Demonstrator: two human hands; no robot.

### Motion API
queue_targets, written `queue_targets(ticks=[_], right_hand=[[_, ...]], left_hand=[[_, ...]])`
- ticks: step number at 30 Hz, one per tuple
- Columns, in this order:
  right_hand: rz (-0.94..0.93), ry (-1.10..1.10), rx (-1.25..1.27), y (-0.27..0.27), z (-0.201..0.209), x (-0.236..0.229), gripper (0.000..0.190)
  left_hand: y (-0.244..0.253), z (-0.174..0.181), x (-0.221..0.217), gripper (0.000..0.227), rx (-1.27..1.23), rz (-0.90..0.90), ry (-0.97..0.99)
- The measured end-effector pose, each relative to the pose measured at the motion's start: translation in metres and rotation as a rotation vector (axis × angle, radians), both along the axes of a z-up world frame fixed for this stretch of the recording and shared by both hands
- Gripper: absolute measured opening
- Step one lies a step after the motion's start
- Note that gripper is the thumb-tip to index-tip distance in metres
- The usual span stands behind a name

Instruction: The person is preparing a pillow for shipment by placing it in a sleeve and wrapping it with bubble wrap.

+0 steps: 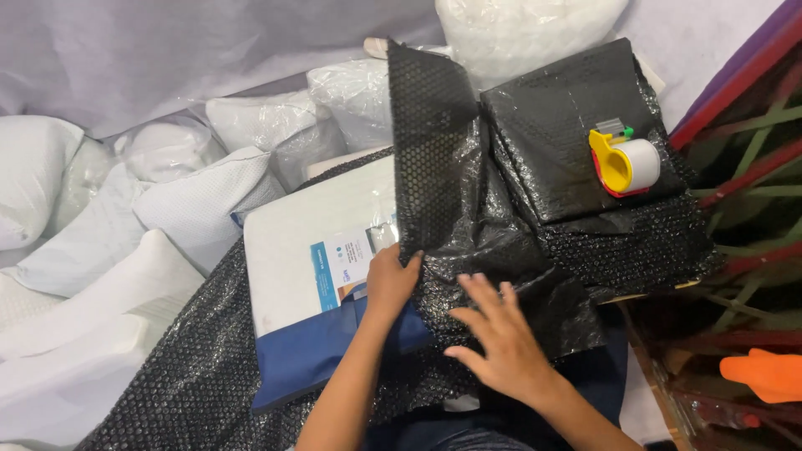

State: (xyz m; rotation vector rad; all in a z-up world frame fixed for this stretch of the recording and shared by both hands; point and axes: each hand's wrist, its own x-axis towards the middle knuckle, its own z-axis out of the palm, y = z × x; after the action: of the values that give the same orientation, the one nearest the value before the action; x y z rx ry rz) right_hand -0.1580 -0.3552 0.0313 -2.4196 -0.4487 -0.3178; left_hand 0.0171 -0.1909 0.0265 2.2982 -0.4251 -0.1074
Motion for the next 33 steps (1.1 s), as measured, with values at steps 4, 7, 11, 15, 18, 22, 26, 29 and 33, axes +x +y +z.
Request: queue_targets(ticks=[4,7,11,15,18,22,26,29,33], right_hand=[[-0.435,-0.084,-0.251,-0.087,-0.043,-0.043,0.111],[-0.495,0.041,-0.396,-0.118,-0.076,-0.068,0.129],[-0.526,-0.076,-0.324,-0.108,-0.091,-0.088,0.037],[-0.408,-0.126,-0.1,-0.086,-0.077,-0.108,0.017],[-0.357,-0.19,-0.062,-0.075,-0.082,-0.125,0.006],[-0.508,-0.273,-0.03,-0.056,-0.053,-0.134,0.01],[-0.446,0.109,0.021,-0.078,-0.088,-0.152,0.014],[-0.556,0.223,0.056,-0.07,-0.086,-0.155,0.025],[-0.572,-0.162,-0.052,-0.066,-0.078,-0.108,0.031]], left_hand=[[0.014,-0.003,0.019,0.024,-0.226,0.208,0.38],[0.023,0.006,0.022,0.012,-0.317,0.217,0.507],[0.034,0.009,0.022,0.012,-0.379,0.118,0.629],[0.048,-0.007,0.028,0.014,-0.443,0.103,0.583],[0.05,0.002,0.027,0.017,-0.46,0.201,0.641],[0.055,0.0,0.027,0.033,-0.332,0.273,0.728],[0.06,-0.015,0.03,0.022,-0.565,0.237,0.707],[0.068,-0.051,0.045,0.021,-0.661,0.276,0.677],[0.061,-0.025,0.036,0.021,-0.745,0.324,0.715]])
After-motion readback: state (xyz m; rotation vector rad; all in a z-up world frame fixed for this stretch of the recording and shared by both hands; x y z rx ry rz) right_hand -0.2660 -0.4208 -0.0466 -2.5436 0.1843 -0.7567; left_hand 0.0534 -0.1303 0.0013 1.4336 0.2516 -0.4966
